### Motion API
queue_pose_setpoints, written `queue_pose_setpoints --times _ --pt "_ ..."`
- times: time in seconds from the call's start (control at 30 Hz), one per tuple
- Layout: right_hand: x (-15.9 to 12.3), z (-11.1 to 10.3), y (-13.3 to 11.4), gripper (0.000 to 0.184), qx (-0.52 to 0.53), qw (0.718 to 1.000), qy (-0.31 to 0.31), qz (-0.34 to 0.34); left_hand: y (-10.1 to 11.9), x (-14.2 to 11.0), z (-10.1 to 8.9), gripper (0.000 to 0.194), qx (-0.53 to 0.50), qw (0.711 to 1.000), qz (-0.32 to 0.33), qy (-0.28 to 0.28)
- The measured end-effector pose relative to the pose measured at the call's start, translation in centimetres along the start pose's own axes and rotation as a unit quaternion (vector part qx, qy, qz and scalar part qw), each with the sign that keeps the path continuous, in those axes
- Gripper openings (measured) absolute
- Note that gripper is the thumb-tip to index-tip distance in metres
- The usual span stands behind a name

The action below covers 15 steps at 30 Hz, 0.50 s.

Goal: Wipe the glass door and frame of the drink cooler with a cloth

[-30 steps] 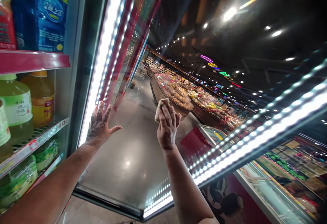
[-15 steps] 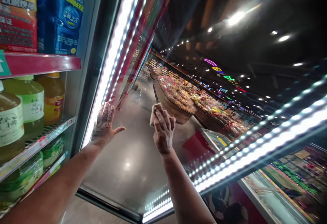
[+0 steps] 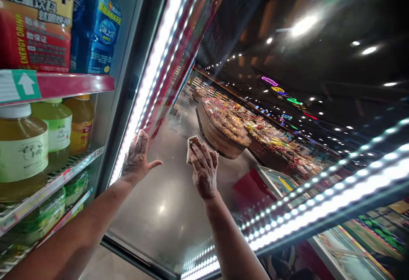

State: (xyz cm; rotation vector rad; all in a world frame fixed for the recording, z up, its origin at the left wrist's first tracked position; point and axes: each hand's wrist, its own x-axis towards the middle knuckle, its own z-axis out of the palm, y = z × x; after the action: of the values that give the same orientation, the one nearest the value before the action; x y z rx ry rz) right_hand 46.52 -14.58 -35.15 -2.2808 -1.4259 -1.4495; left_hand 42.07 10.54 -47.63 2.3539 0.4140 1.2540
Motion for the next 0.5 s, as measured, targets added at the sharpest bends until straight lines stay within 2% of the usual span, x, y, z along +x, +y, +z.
queue_pose_setpoints --times 0.1,0.27,0.4,0.5 --pt "0.4 -0.5 0.6 0.049 0.0 1.0 -0.003 0.0 0.0 0.0 0.0 0.123 0.011 1.0 -0.001 -0.001" --pt "2.6 0.2 0.2 0.055 -0.01 0.998 0.055 0.041 0.2 0.0 0.0 0.122 0.01 1.0 -0.002 0.006" --pt "2.5 1.3 -1.4 0.054 0.017 1.0 0.018 -0.007 0.3 0.1 -0.2 0.122 0.004 1.0 0.007 0.014" --pt "2.4 1.0 -1.3 0.053 0.024 0.999 -0.005 -0.02 0.3 0.2 -0.3 0.121 0.001 1.0 0.018 0.021"
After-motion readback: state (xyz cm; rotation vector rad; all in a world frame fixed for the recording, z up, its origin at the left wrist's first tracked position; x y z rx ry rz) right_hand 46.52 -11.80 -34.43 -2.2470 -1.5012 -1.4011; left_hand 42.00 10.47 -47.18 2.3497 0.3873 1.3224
